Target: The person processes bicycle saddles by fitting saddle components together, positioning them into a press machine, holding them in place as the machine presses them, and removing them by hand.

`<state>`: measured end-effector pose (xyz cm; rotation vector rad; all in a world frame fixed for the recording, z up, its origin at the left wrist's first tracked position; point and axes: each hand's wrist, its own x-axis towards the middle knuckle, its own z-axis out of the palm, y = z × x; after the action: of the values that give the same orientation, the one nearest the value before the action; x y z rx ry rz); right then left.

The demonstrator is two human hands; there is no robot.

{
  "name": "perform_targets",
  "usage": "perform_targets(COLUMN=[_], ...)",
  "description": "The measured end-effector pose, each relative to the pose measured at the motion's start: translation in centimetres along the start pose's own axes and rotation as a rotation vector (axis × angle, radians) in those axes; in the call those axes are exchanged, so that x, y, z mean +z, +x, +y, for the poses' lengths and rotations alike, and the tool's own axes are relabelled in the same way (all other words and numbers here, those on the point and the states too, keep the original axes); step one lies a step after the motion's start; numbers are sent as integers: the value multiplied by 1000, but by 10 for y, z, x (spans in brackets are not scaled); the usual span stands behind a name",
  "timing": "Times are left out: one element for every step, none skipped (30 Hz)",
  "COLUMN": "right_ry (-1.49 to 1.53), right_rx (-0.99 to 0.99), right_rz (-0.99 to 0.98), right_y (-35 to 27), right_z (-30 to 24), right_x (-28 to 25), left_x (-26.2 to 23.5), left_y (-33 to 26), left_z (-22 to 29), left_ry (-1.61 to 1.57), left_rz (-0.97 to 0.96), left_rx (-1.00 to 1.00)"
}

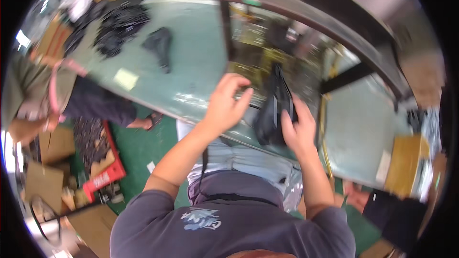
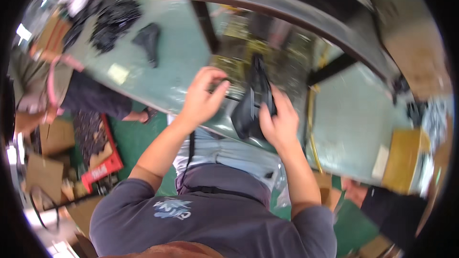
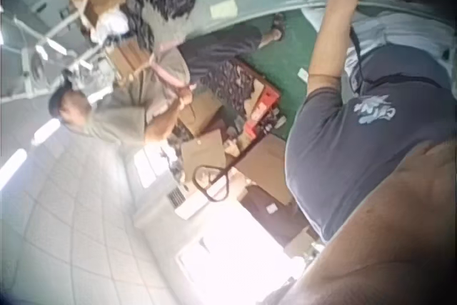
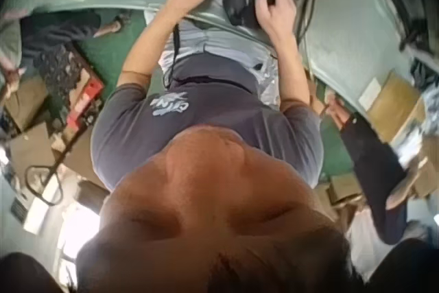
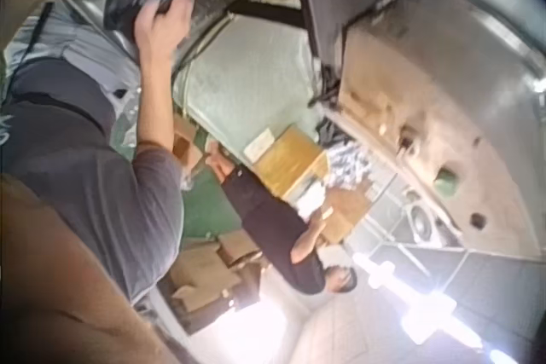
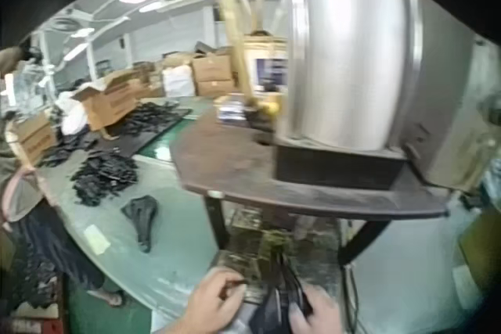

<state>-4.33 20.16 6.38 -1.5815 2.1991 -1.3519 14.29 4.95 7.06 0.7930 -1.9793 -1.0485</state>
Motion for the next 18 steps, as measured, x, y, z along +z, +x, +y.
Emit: perform_targets(right_ry=[-7,-14,-59,-74,-87,-96,-103,-114,-119,-128,-140,-151,-173,-166,-155,-156,-154,-155], right_rx=[-36,20,80,69,66,58,53,68,82,89,89,85,95,84,65,63,28,-14], right_rz=[87,99,98,139,179,214,252,274,293,295,291,286,258,274,289,314,355,393], right_y=[8,17,25,31,36,39,43,46,49,52,55,58,60,59,62,64,66,72], right_z=[14,17,18,22,26,31,34,37,40,43,47,50,51,54,55,57,63,63], right_x=[4,6,4,6,8,11,13,16,19,23,27,31,34,36,39,41,45,47], left_x=[10,21,34,46,59,71,78,86,91,95,97,99,105,111,113,116,122,124], left_y=[2,3,4,7,10,12,17,21,25,29,33,37,39,42,47,52,58,63], left_z=[-5,-5,-5,-6,-6,-6,-6,-4,-2,-4,-5,-5,-5,-9,-14,-20,-28,-32], left_ry=[-7,41,89,101,108,120,128,181,239,207,213,219,223,219,254,288,288,304], left_rz=[-23,-40,-57,-50,-27,2,-17,18,56,74,79,87,107,91,58,24,53,92], left_rx=[95,110,126,158,152,144,96,113,128,131,142,153,156,163,170,176,211,257])
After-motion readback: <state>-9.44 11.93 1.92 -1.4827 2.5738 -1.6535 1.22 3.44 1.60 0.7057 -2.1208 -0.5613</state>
